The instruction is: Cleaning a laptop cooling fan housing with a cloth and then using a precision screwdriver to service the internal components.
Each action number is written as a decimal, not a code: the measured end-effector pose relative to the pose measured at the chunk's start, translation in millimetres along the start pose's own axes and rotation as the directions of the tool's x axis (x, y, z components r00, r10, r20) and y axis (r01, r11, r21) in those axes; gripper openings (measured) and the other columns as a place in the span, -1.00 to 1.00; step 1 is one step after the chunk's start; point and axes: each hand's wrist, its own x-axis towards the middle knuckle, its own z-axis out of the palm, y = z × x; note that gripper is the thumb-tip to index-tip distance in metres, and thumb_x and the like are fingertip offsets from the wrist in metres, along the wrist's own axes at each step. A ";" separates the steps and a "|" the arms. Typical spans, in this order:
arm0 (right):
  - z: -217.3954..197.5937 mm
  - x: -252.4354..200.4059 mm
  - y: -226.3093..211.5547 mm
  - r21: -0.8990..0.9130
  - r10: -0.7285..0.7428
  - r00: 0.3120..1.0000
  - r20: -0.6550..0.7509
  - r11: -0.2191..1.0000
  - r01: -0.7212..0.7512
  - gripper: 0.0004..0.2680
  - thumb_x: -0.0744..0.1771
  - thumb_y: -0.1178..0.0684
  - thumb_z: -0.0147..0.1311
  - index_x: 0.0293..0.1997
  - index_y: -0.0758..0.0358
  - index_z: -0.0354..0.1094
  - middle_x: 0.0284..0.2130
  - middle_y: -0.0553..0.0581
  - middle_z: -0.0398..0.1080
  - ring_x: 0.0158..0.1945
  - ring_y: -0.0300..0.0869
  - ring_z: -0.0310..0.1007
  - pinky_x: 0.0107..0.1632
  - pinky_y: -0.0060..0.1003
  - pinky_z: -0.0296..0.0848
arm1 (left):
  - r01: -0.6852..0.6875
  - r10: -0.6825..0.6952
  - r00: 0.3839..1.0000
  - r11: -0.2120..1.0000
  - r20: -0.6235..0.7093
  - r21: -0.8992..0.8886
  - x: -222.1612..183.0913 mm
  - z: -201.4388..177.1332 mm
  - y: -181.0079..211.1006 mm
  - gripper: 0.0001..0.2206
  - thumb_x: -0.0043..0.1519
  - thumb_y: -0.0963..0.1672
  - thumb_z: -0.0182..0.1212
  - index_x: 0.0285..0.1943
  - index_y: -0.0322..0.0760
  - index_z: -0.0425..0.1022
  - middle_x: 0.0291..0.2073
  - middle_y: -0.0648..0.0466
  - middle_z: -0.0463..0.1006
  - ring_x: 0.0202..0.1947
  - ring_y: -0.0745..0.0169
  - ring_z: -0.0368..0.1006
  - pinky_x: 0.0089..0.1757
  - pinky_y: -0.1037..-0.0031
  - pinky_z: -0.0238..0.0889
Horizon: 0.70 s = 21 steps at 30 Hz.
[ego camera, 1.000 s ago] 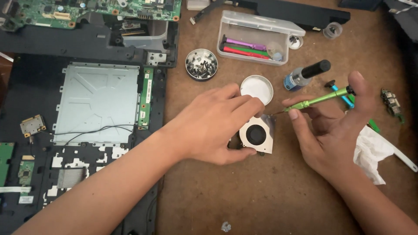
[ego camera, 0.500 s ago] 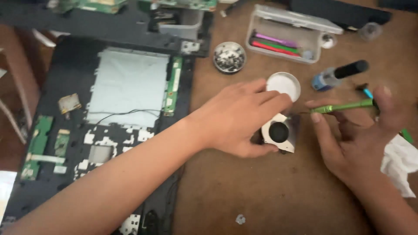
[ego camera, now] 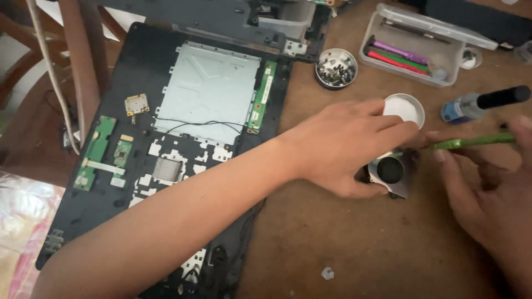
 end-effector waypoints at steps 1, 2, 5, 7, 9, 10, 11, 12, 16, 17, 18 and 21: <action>-2.7 -2.2 23.1 -0.003 0.001 1.000 -0.003 1.000 -0.001 -0.54 0.45 0.34 0.04 0.44 0.67 -0.25 0.00 0.21 0.47 0.02 -0.13 0.48 0.12 -0.38 0.32 | -0.004 0.004 1.000 1.000 -0.001 -0.001 -1.6 -0.9 -0.4 -0.39 0.06 0.12 0.44 0.08 -0.29 0.29 -0.23 0.06 0.53 -0.19 -0.08 0.38 -0.36 0.07 0.25; -7.3 -6.4 46.0 -0.277 -0.189 0.981 -0.046 0.946 0.169 -0.67 0.45 0.22 0.21 0.31 0.57 0.17 0.15 0.35 0.33 0.11 0.04 0.44 0.23 -0.19 0.35 | -0.011 0.011 1.000 1.000 -0.010 -0.012 -1.3 -0.7 -0.8 -0.38 0.06 0.11 0.42 0.10 -0.32 0.28 -0.21 0.02 0.54 -0.17 -0.13 0.39 -0.31 0.04 0.27; -10.4 0.2 38.1 -0.266 -0.345 0.939 -0.005 0.905 0.331 -0.66 0.44 0.27 0.20 0.36 0.30 0.16 0.20 0.49 0.32 0.21 0.19 0.47 0.28 -0.03 0.48 | -0.023 0.023 1.000 0.999 -0.009 -0.031 0.5 -1.7 -0.5 -0.41 0.08 0.10 0.39 0.09 -0.33 0.29 -0.20 -0.03 0.54 -0.16 -0.19 0.40 -0.25 0.01 0.28; -11.1 9.0 26.2 0.025 -0.325 0.945 0.019 0.945 0.325 -0.43 0.42 0.44 0.03 0.53 0.12 -0.27 0.09 0.49 0.46 0.22 0.16 0.53 0.21 -0.06 0.58 | -0.022 0.022 1.000 0.999 -0.002 -0.042 2.4 -3.5 -0.1 -0.43 0.09 0.11 0.37 0.06 -0.32 0.31 -0.21 -0.04 0.54 -0.17 -0.20 0.39 -0.23 0.01 0.27; -13.6 13.1 33.6 -0.053 -0.442 0.896 0.033 0.895 0.443 -0.42 0.43 0.40 0.09 0.54 0.16 -0.30 0.07 0.39 0.51 0.14 0.10 0.59 0.13 -0.10 0.59 | -0.002 0.004 0.999 0.999 0.032 -0.034 3.8 -5.2 -0.7 -0.41 0.02 0.09 0.42 0.05 -0.32 0.31 -0.21 -0.02 0.54 -0.15 -0.21 0.39 -0.29 0.00 0.27; -13.0 12.1 32.3 -0.068 -0.433 0.901 0.031 0.898 0.434 -0.42 0.43 0.40 0.09 0.54 0.16 -0.30 0.07 0.39 0.51 0.14 0.10 0.59 0.13 -0.10 0.59 | -0.017 0.018 0.999 0.999 0.027 -0.045 5.6 -5.8 0.2 -0.41 0.02 0.09 0.42 0.05 -0.32 0.31 -0.21 -0.02 0.54 -0.15 -0.21 0.39 -0.29 0.00 0.27; -11.9 11.1 30.6 -0.014 -0.418 0.909 -0.002 0.908 0.418 -0.45 0.44 0.40 0.09 0.53 0.13 -0.24 0.04 0.42 0.48 0.14 0.09 0.60 0.08 -0.16 0.64 | 0.005 -0.002 0.998 0.999 0.055 -0.051 7.0 -6.7 1.0 -0.44 0.05 0.10 0.40 0.03 -0.31 0.32 -0.24 -0.01 0.53 -0.19 -0.17 0.37 -0.32 0.04 0.25; -9.4 11.3 28.7 0.048 -0.405 0.914 -0.031 0.913 0.406 -0.47 0.44 0.40 0.09 0.52 0.10 -0.17 0.00 0.44 0.45 0.13 0.08 0.61 0.04 -0.21 0.69 | 0.033 -0.029 0.996 0.998 0.083 -0.053 6.4 -8.5 2.0 -0.46 0.07 0.10 0.38 0.00 -0.31 0.33 -0.28 0.01 0.52 -0.24 -0.12 0.35 -0.36 0.08 0.23; -11.0 14.3 36.1 0.081 -0.398 0.917 -0.039 0.913 0.399 -0.42 0.41 0.38 0.21 0.53 -0.03 -0.08 -0.06 0.31 0.48 0.11 -0.03 0.64 -0.06 -0.40 0.63 | 0.033 -0.029 0.998 0.997 0.063 -0.068 6.4 -7.0 1.8 -0.48 0.08 0.10 0.38 -0.01 -0.30 0.33 -0.29 0.02 0.52 -0.25 -0.13 0.34 -0.36 0.07 0.22; -13.7 17.0 32.7 0.044 -0.466 0.885 -0.022 0.883 0.466 -0.45 0.43 0.39 0.15 0.53 0.06 -0.14 0.00 0.37 0.49 0.13 0.04 0.63 0.09 -0.26 0.62 | 0.036 -0.032 0.997 0.997 0.065 -0.063 6.3 -7.3 2.1 -0.48 0.09 0.10 0.37 0.00 -0.30 0.34 -0.27 0.02 0.53 -0.23 -0.13 0.35 -0.35 0.07 0.24; -16.6 20.0 29.3 0.009 -0.532 0.847 0.000 0.847 0.532 -0.48 0.44 0.40 0.08 0.52 0.16 -0.19 0.06 0.42 0.51 0.16 0.10 0.61 0.25 -0.11 0.61 | 0.040 -0.036 0.997 0.998 0.066 -0.056 6.4 -7.4 2.4 -0.48 0.09 0.10 0.37 0.00 -0.30 0.35 -0.26 0.02 0.54 -0.22 -0.13 0.35 -0.34 0.08 0.26; -14.7 17.5 35.0 0.138 -0.462 0.887 -0.015 0.877 0.460 -0.49 0.44 0.43 0.07 0.51 0.09 -0.09 -0.03 0.38 0.44 0.17 0.09 0.63 0.18 -0.18 0.72 | 0.051 -0.047 0.997 0.997 0.069 -0.059 7.1 -7.0 2.5 -0.49 0.08 0.09 0.38 -0.01 -0.29 0.34 -0.26 0.02 0.54 -0.23 -0.14 0.35 -0.33 0.06 0.25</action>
